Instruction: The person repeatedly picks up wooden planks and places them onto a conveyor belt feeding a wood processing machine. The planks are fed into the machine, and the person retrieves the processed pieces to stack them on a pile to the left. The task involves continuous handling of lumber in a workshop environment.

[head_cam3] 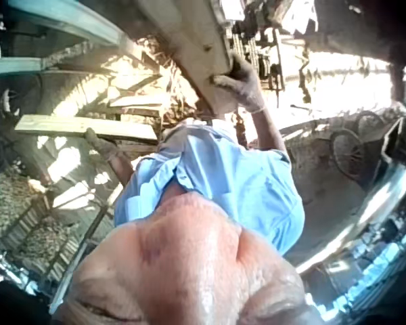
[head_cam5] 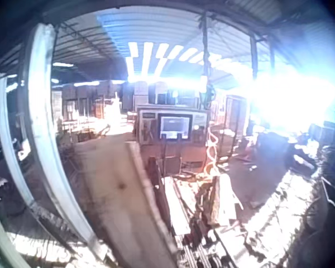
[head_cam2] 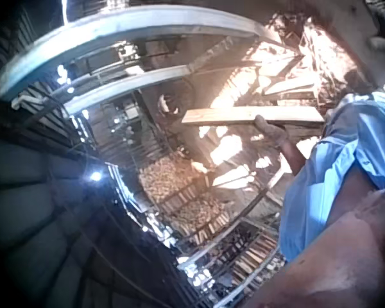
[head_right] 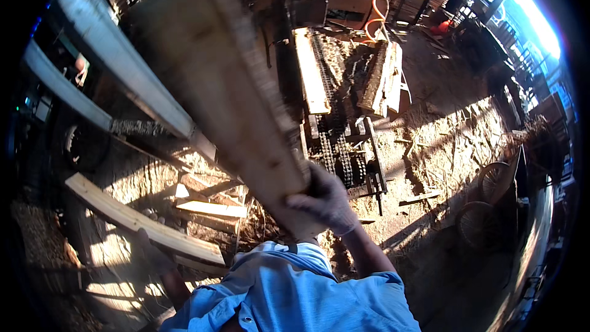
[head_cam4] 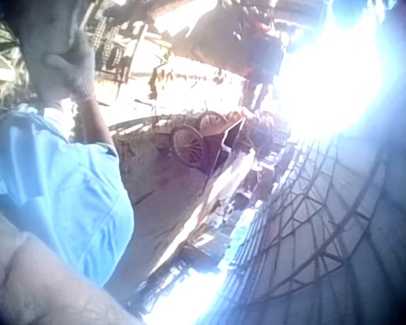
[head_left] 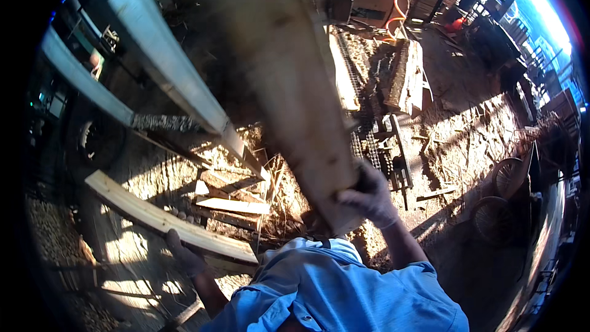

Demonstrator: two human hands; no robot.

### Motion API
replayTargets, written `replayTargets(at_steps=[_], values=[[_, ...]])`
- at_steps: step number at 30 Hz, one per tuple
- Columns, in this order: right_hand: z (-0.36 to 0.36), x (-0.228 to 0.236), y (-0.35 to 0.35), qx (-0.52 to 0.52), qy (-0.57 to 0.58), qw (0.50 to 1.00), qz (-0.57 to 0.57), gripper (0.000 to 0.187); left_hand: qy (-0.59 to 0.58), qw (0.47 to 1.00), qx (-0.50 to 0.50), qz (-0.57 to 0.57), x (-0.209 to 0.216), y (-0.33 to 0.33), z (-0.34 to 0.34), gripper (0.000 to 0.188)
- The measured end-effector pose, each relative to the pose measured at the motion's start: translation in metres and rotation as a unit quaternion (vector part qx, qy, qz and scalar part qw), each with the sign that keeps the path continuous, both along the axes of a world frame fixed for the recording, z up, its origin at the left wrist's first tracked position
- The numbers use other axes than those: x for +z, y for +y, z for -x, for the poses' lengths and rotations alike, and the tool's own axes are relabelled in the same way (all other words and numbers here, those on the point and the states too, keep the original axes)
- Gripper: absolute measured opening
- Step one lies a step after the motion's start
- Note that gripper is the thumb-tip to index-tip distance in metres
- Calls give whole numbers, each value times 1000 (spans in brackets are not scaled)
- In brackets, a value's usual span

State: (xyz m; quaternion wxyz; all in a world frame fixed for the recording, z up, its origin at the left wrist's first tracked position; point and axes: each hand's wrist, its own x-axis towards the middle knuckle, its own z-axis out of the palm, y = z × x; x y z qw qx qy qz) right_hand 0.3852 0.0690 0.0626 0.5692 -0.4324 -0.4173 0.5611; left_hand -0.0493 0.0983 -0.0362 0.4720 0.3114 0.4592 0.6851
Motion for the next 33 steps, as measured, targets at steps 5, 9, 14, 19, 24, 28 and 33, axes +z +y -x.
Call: replayTargets(at_steps=[5, 9, 14, 19, 24, 28, 33], values=[[-115, -12, 55, -180, -85, 980, -6, 52, 22, 994, 87, 57, 6, -24, -16, 68], [-195, -46, 148, -185, -116, 975, 51, 34, 67, 988, 136, 34, 20, -53, -57, 61], [-232, -121, 296, -138, -146, 979, 37, 35, 32, 992, 110, 44, 55, -103, -95, 59], [-205, -112, 387, -60, -629, 762, 141, 52, 43, 956, 251, 148, 65, -171, -98, 63], [-188, -109, 370, -87, -588, 789, 157, 65, 40, 949, 281, 137, 49, -215, -96, 69], [-205, -88, 366, -36, -586, 790, 173, 67, 66, 937, 317, 132, 74, -177, -131, 68], [-186, -96, 328, -178, -600, 780, 9, 85, 129, 954, 265, 47, 77, -146, -139, 76]])
